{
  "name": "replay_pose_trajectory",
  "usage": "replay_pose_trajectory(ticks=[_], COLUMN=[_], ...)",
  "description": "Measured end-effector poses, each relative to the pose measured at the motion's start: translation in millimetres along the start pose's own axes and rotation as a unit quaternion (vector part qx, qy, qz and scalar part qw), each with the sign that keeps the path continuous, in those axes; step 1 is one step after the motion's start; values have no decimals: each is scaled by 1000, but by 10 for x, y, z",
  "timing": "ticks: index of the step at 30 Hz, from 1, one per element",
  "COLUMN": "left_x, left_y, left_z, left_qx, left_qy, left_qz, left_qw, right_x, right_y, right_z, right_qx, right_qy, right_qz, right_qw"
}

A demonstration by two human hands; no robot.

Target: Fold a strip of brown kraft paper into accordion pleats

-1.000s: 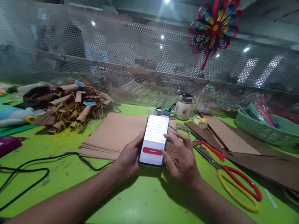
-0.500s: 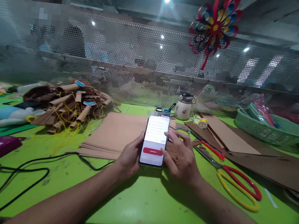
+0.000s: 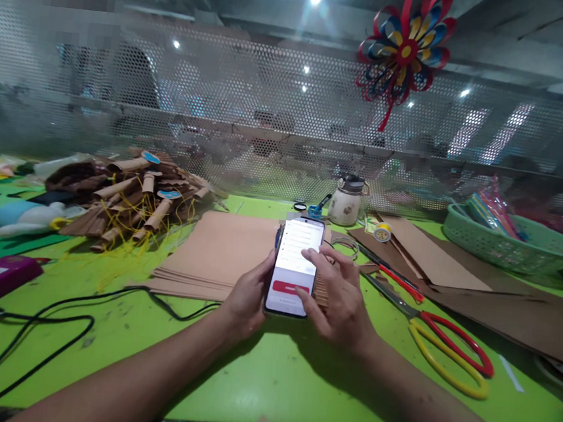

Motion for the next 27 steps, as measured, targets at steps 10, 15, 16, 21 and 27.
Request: replay_pose_trajectory(ticks=[10, 15, 16, 21, 27], left_x=[65, 44, 39, 32, 35], left_y=[8, 4, 2, -14, -15], left_z=[-4, -29, -27, 5, 8], left_qx=[-2, 5, 3, -3, 4], left_qy=[-22, -8, -7, 0, 3], left_qz=[18, 9, 8, 12, 10], left_qw=[1000, 1000, 1000, 1000, 1000], right_x=[99, 90, 79, -11, -5], right_y=[-25, -4, 2, 26, 19], right_z=[-84, -32, -8, 49, 12], right_qx=[54, 22, 8, -37, -25], right_qy=[43, 23, 16, -12, 3], right_qz=[24, 11, 5, -14, -8], right_qw=[997, 999, 1000, 999, 1000])
Point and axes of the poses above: each hand's wrist, its own y-axis away from the middle knuckle, its own z-axis out of the back of the hand, x = y × z, the point moved 7 cm from there along -y, towards the middle knuckle, and after that the axes turned 4 degrees about -y, right-handed, at the moved point
